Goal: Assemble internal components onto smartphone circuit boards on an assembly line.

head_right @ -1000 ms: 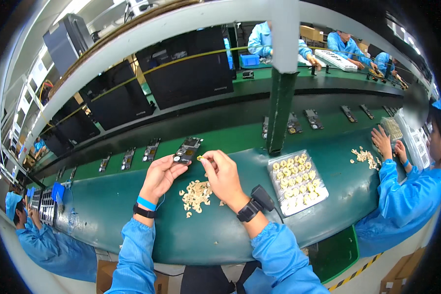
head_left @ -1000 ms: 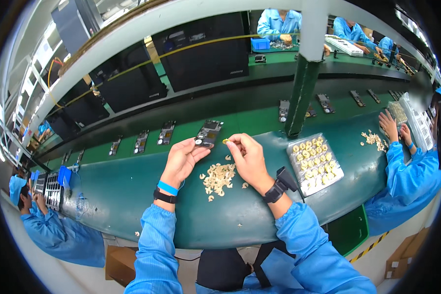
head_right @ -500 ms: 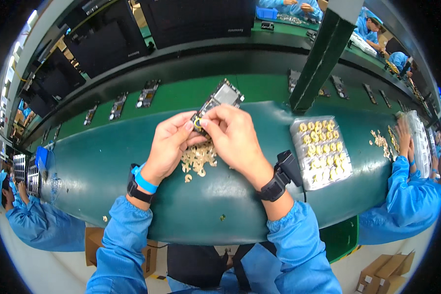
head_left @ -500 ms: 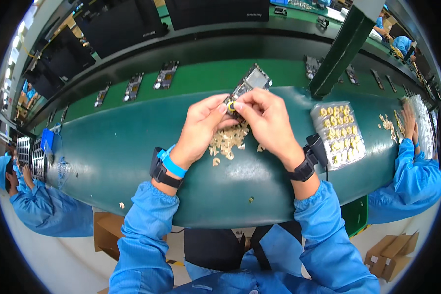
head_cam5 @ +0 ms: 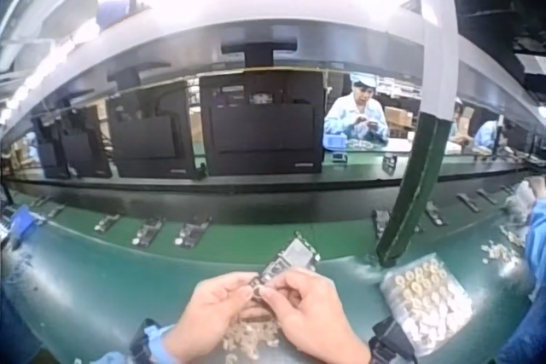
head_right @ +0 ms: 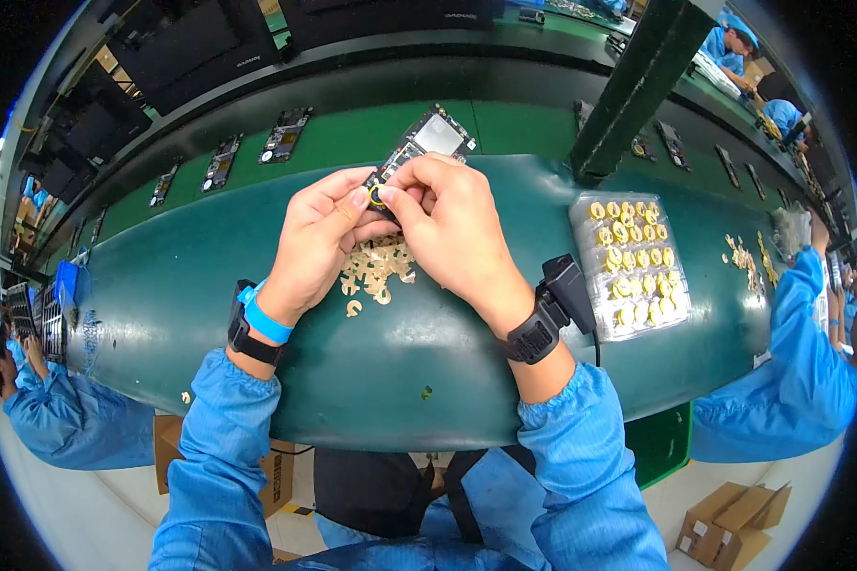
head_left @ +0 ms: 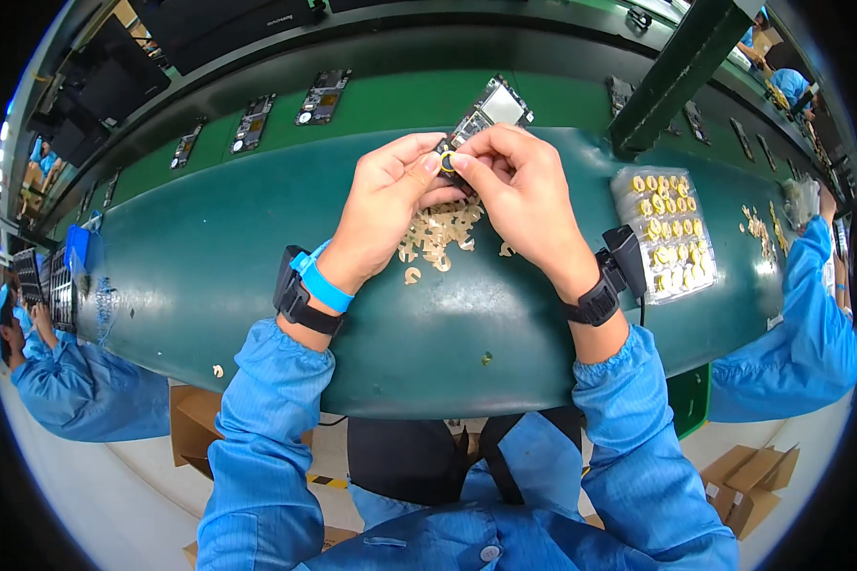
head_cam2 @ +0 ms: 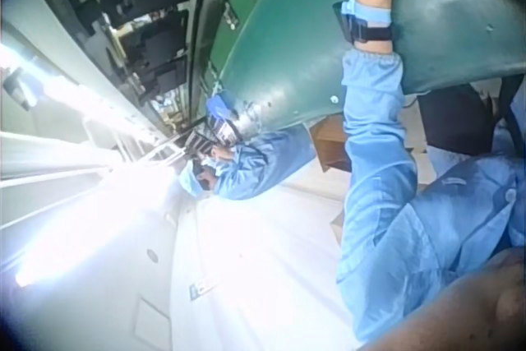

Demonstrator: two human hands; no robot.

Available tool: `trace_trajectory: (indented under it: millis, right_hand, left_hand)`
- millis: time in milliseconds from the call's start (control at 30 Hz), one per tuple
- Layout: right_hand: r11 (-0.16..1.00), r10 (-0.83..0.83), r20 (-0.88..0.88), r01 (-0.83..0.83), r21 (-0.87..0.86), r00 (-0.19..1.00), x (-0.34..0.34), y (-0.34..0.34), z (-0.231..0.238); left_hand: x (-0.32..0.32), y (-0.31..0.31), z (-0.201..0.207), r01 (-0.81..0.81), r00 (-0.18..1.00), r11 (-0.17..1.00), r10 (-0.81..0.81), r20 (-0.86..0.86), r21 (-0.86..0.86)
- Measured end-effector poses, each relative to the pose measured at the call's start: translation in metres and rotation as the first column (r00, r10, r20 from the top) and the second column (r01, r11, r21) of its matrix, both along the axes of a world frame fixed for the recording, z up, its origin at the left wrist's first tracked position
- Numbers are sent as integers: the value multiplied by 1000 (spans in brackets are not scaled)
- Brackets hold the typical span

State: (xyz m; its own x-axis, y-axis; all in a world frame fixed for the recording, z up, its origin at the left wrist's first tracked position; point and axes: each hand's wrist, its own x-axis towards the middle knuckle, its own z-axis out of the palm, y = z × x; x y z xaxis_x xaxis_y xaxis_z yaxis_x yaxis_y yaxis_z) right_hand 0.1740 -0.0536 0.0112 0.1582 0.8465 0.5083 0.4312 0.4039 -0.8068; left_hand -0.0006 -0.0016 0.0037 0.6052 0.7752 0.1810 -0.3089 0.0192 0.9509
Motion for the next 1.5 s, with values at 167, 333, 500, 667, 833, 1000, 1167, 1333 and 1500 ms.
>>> trace_trajectory:
  millis: [167, 333, 500, 667, 833, 1000, 1167, 1333, 1500]
  right_hand:
    - [1000, 12, 15, -12, 5, 1000, -2, 0, 1]
    - [1000, 11, 24, -12, 18, 1000, 1, -1, 1]
    - [1000, 24, -139, -26, -8, 990, -2, -1, -3]
    - [999, 32, -191, -36, -20, 981, -3, 0, -5]
    - [998, 46, -238, -53, -25, 970, -4, 1, -5]
    - [995, 47, -228, -65, -72, 972, -3, 0, -4]
    - [999, 6, -142, -13, -47, 990, -6, -4, 1]
    - [996, -41, -38, 44, 75, 998, -10, -5, 4]
    - [982, -28, 58, 17, 186, 998, -9, -7, 4]
  left_hand:
    - [-2, 0, 0, -22, 1000, 1000, 22, -11, 11]
    - [1, -3, 4, -41, 998, 999, 42, -40, 25]
    - [3, -7, 7, -112, 990, 983, 122, -67, 146]
    - [2, -8, 9, -130, 987, 979, 143, -76, 160]
    - [2, -8, 8, -138, 984, 976, 154, -86, 166]
    - [3, -5, 6, -155, 984, 976, 166, -63, 154]
    - [3, -5, 6, -164, 983, 977, 174, -60, 133]
    - [1, -4, 9, -168, 982, 975, 178, -65, 144]
    - [1, -6, 11, -180, 982, 979, 185, -47, 99]
